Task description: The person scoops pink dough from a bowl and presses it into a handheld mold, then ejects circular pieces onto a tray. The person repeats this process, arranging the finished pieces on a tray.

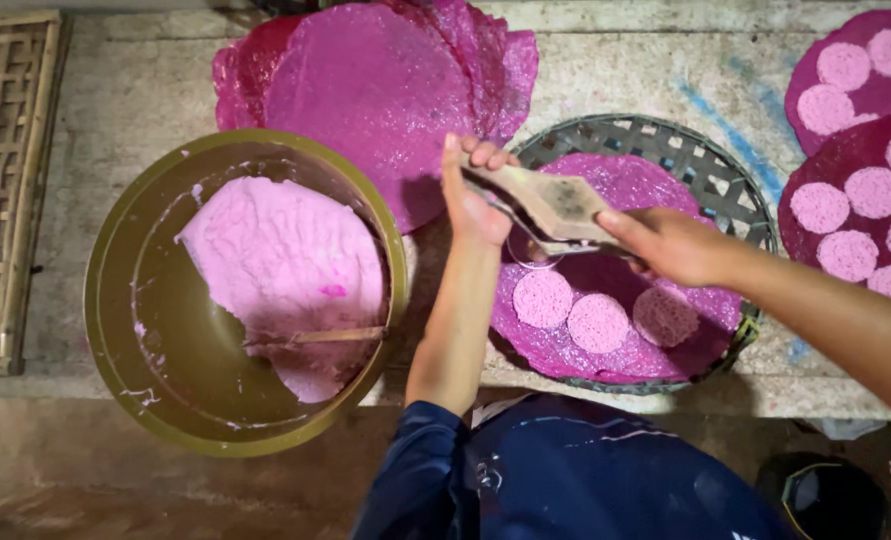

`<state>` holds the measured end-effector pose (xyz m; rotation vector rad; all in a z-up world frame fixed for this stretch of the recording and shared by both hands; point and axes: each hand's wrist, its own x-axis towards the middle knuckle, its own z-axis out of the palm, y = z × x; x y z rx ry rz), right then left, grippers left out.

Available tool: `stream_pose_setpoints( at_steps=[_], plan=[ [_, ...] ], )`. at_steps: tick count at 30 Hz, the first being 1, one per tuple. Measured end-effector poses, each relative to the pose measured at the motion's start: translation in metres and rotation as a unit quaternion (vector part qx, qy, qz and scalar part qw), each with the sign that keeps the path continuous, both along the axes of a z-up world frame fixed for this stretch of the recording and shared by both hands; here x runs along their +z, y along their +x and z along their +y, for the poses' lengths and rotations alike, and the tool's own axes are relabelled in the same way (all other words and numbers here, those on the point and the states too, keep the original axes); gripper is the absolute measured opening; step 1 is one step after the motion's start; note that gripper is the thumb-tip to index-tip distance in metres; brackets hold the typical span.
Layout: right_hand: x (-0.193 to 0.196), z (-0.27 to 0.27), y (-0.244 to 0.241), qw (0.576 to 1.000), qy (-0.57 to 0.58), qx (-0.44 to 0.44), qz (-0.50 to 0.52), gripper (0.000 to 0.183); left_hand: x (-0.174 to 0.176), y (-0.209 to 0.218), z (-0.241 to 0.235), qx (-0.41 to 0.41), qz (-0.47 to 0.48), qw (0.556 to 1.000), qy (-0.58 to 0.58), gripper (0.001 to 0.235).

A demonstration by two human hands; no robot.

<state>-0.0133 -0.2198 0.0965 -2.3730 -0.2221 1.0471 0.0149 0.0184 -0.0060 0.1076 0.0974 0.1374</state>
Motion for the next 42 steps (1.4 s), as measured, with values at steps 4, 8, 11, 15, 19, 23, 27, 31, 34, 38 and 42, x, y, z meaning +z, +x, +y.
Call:
stream_pose_setpoints(
  at_steps=[4,8,11,15,19,23,27,31,34,38,42],
  plan=[
    [-0.003,0.024,-0.005,0.999,0.004,0.0,-0.038,0.074,-0.017,0.0,0.017,0.016,0.006,1.0,-0.003,0.028],
    [0.0,0.023,-0.006,0.999,-0.027,0.017,-0.02,0.075,-0.035,-0.007,0.01,0.009,0.015,0.999,-0.037,0.028],
    [0.009,0.015,-0.003,0.997,-0.077,0.001,-0.02,0.076,-0.044,-0.002,-0.008,0.009,0.032,0.998,-0.044,0.029],
    [0.017,0.01,-0.001,0.986,-0.116,0.019,-0.12,0.07,-0.044,0.014,-0.02,0.006,0.0,0.998,-0.057,0.029],
    [0.01,0.017,-0.002,0.98,-0.098,0.011,-0.173,0.066,-0.036,0.026,-0.011,0.013,-0.003,1.0,-0.024,0.029],
    [-0.009,0.029,-0.002,0.979,-0.023,0.004,-0.201,0.065,-0.027,0.029,0.008,0.035,-0.006,0.998,0.049,0.03],
    [-0.023,0.035,-0.007,0.988,0.012,0.002,-0.155,0.064,-0.028,0.02,0.02,0.045,0.02,0.997,0.067,0.025],
    [-0.016,0.022,-0.005,0.995,-0.017,0.005,-0.094,0.065,-0.036,0.012,0.004,0.03,0.09,0.995,0.038,0.024],
    [-0.006,0.015,0.005,0.99,-0.08,0.02,-0.118,0.067,-0.036,0.022,-0.011,0.033,0.129,0.991,0.014,0.027],
    [-0.004,0.018,0.006,0.976,-0.097,0.027,-0.191,0.064,-0.031,0.039,-0.007,0.054,0.073,0.995,0.036,0.021],
    [-0.007,0.019,0.004,0.981,0.022,0.0,-0.195,0.063,-0.028,0.044,-0.001,0.052,0.112,0.991,0.056,0.025]
  ],
)
